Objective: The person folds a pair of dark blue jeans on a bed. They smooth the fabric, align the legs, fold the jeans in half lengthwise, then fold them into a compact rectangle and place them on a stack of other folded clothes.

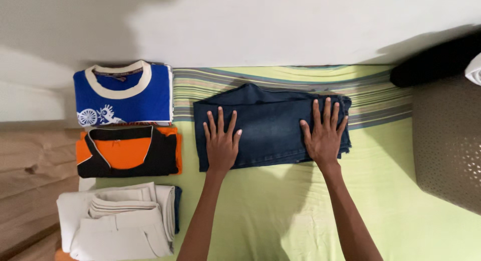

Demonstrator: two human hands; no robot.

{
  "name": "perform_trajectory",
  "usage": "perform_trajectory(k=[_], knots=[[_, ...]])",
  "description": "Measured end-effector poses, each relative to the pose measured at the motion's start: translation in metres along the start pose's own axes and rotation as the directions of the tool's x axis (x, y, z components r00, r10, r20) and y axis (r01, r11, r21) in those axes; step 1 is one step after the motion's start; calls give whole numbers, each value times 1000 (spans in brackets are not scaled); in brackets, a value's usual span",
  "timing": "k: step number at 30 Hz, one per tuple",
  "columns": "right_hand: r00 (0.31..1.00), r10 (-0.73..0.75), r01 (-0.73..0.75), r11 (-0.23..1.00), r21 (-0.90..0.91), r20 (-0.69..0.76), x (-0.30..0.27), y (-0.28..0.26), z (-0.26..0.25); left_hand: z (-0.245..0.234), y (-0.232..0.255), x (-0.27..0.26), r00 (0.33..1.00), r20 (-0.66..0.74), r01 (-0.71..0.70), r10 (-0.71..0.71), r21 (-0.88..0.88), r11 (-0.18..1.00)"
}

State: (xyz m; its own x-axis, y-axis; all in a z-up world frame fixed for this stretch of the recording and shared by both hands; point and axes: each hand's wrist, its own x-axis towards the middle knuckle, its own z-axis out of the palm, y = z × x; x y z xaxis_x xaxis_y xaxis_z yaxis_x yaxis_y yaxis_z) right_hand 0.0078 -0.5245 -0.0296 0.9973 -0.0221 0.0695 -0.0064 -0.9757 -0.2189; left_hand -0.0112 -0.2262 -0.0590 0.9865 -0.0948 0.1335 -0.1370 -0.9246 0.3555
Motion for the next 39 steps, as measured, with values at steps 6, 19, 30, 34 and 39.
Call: perform_trajectory(k=[6, 19, 30, 34, 39], knots=[[995, -45, 49, 998, 45, -86, -3, -27, 14, -21, -10, -9, 997, -5, 73, -73, 85, 994], [916, -394, 389, 919, 69, 80, -45, -145, 38, -32, -24, -40, 840, -79, 535, -538, -50, 843], [924, -383, 354, 865, 356, 11, -40, -151, 42, -45, -30, -43, 875, -118, 374, -470, -451, 810], [904, -427, 423, 898, 121, 1, -39, -169, 53, -53, -30, -47, 886, -122, 343, -448, -479, 808], [920, -391, 391, 919, 46, 9, -37, -179, 53, -50, -38, -42, 879, -103, 365, -465, -481, 797]])
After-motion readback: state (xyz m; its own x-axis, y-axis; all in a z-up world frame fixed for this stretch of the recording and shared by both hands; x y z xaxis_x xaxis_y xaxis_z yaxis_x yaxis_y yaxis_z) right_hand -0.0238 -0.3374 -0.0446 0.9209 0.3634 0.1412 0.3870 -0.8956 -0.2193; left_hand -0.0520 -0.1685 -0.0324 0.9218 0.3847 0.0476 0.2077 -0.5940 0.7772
